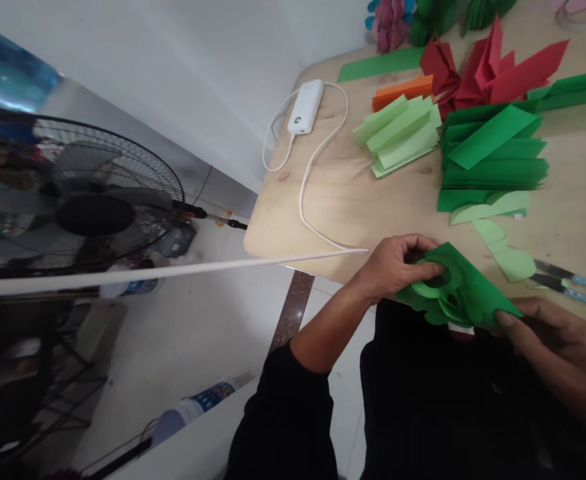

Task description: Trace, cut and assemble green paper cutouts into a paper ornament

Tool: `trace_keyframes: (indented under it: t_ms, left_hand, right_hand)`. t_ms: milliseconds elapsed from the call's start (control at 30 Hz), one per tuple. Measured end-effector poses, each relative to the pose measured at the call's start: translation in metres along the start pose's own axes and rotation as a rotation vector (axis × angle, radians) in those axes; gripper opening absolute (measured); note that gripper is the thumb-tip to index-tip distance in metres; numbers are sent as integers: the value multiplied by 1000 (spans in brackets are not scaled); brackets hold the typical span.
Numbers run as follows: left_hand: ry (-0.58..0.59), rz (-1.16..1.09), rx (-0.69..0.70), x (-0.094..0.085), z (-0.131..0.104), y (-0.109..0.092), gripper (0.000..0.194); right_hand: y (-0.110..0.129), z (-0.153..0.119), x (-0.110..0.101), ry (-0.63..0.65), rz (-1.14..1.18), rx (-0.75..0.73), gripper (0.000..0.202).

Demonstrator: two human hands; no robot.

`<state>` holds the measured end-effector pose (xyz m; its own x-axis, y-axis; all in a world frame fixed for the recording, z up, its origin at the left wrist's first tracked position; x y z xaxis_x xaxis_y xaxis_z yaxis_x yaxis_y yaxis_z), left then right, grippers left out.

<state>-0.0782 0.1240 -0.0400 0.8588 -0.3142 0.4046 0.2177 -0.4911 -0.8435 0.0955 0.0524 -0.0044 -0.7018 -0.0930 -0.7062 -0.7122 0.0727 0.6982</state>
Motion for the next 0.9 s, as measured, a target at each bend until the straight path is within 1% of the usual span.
trace_keyframes:
  t_ms: [133, 300, 400, 467, 533, 600, 667, 733, 900]
  left_hand:
    - [8, -16, -2, 1, 1, 1, 33]
    - [6, -33, -5, 1, 2, 2, 34]
    - [13, -26, -4, 1, 2, 3, 34]
    - [19, -22, 4, 0, 2, 3, 35]
    - [27, -27, 24, 1, 2, 3, 35]
    - [29, -24, 53, 1, 1, 3, 33]
    - [33, -5, 90, 2, -1, 2, 29]
    - [33, 25, 144, 3, -4, -1, 25]
    - [27, 154, 320, 7, -18, -13, 16]
  right_hand:
    - [-1, -1, 1, -14, -28, -35, 23]
    - [-17, -9, 8, -11, -133, -54, 26]
    - [-29, -15, 10, 20, -190, -68, 30]
    - [-31, -16, 8, 19, -241, -89, 37]
    - [-25, -14, 2, -44, -294, -161, 39]
    - [-11, -11, -5, -136, -324, -281, 37]
    - [3, -7, -8, -185, -333, -381, 36]
    - [12, -3, -6, -173, -321, -423, 37]
    - [23, 0, 2, -128, -271, -447, 41]
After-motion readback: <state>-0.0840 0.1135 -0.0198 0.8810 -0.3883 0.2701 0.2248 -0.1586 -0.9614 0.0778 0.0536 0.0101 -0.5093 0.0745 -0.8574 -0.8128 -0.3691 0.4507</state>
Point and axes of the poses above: each hand's wrist, its own z-axis towards the middle knuckle, its own x-axis out of the palm, y = z × x, the point moved 6 cm from there along z, towards the middle knuckle, and after that the axes turned 2 degrees about -z, right-handed, at the moved point
